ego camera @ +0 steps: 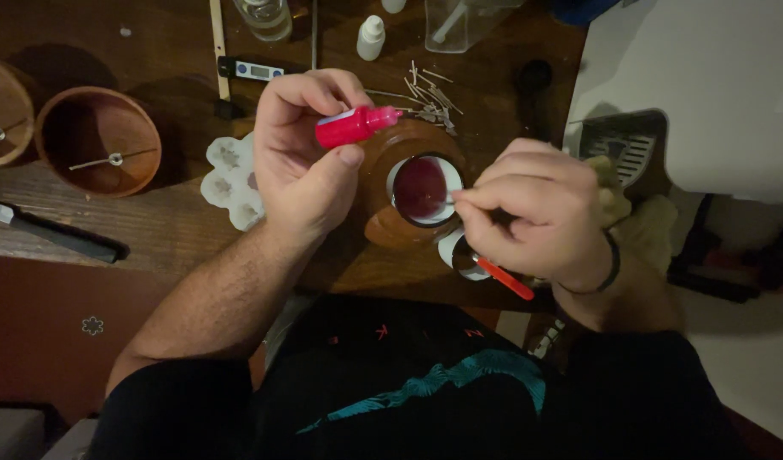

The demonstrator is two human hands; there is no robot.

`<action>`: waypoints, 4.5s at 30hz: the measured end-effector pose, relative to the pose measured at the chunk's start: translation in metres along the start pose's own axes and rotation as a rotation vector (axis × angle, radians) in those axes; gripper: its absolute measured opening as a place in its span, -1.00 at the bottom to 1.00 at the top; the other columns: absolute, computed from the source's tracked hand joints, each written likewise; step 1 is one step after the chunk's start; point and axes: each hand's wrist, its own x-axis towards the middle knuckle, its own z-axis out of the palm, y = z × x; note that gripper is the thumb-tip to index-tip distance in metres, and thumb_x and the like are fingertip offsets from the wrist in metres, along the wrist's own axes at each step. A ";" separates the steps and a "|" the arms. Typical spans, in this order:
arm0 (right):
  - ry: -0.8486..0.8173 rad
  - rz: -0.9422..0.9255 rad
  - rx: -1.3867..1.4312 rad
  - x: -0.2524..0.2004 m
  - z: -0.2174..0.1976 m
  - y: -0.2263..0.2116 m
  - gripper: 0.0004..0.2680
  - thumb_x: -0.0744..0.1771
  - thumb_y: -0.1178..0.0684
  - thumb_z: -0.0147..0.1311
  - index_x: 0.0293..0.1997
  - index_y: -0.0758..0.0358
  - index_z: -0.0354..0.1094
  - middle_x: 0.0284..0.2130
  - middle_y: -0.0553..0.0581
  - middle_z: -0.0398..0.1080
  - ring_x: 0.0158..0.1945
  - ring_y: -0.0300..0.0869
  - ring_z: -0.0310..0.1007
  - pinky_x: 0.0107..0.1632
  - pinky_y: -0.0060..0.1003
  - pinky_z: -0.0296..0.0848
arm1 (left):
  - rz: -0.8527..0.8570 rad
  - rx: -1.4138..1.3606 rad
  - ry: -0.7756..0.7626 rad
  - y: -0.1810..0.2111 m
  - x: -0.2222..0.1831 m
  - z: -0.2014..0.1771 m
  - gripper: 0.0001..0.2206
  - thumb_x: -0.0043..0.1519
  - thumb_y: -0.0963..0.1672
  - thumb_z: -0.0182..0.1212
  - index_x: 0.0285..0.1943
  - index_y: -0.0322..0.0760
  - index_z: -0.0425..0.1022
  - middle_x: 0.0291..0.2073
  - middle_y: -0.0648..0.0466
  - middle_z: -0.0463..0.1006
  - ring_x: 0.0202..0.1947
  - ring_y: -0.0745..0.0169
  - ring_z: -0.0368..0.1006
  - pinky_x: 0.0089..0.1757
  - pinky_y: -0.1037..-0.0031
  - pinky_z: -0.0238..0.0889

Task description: Adding red liquid dye to a container of melted wax and stirring it thoroughly with a spoon.

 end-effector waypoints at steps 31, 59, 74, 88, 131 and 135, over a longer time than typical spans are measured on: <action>0.099 -0.030 -0.126 0.001 -0.015 -0.015 -0.89 0.24 0.26 0.20 -0.55 0.25 0.40 -0.56 0.12 0.46 -0.49 0.03 0.45 -0.41 -0.19 0.44 | -0.002 -0.142 0.043 -0.031 -0.018 -0.013 -0.66 0.17 -0.20 0.36 -0.01 -0.43 0.26 -0.16 -0.25 0.39 -0.11 0.05 0.40 -0.08 0.39 0.39; 0.114 0.087 -0.010 -0.003 0.002 -0.019 -0.95 0.23 0.13 0.35 -0.34 0.14 0.58 -0.47 0.05 0.57 -0.45 -0.14 0.53 -0.34 -0.27 0.49 | -0.054 -0.071 0.099 -0.041 -0.029 -0.013 -0.61 0.18 -0.24 0.33 0.20 -0.54 0.47 -0.10 -0.27 0.57 -0.13 0.02 0.54 -0.11 0.21 0.55; 0.153 -0.063 -0.039 -0.004 -0.011 -0.016 -0.91 0.29 0.26 0.21 -0.41 0.23 0.43 -0.46 0.03 0.51 -0.40 -0.15 0.45 -0.24 -0.27 0.44 | -0.164 -0.138 0.147 -0.042 -0.030 -0.014 -0.60 0.19 -0.26 0.28 0.24 -0.48 0.44 -0.10 -0.30 0.57 -0.21 -0.16 0.59 -0.09 0.21 0.52; 0.166 -0.078 -0.042 -0.007 -0.012 -0.017 -0.84 0.28 0.30 0.21 -0.49 0.20 0.34 -0.51 0.00 0.44 -0.44 -0.17 0.36 -0.31 -0.30 0.38 | -0.181 -0.089 0.137 -0.041 -0.031 -0.013 -0.63 0.22 -0.28 0.22 0.25 -0.50 0.43 -0.11 -0.22 0.54 -0.17 -0.10 0.55 -0.04 0.23 0.51; 0.175 -0.029 0.035 -0.009 -0.012 -0.006 -0.93 0.22 0.27 0.24 -0.48 0.25 0.47 -0.46 0.11 0.58 -0.44 0.00 0.51 -0.37 -0.19 0.50 | -0.016 -0.048 0.035 -0.062 -0.029 -0.020 -0.58 0.19 -0.27 0.25 0.24 -0.65 0.39 -0.15 -0.40 0.49 -0.16 -0.01 0.50 -0.20 0.28 0.56; 0.136 -0.013 0.121 -0.011 -0.006 -0.006 -0.93 0.21 0.28 0.23 -0.48 0.23 0.49 -0.47 0.09 0.59 -0.45 0.00 0.52 -0.38 -0.21 0.51 | -0.016 -0.056 0.048 -0.063 -0.031 -0.024 -0.58 0.18 -0.28 0.25 0.24 -0.68 0.38 -0.16 -0.46 0.48 -0.16 -0.07 0.49 -0.22 0.19 0.56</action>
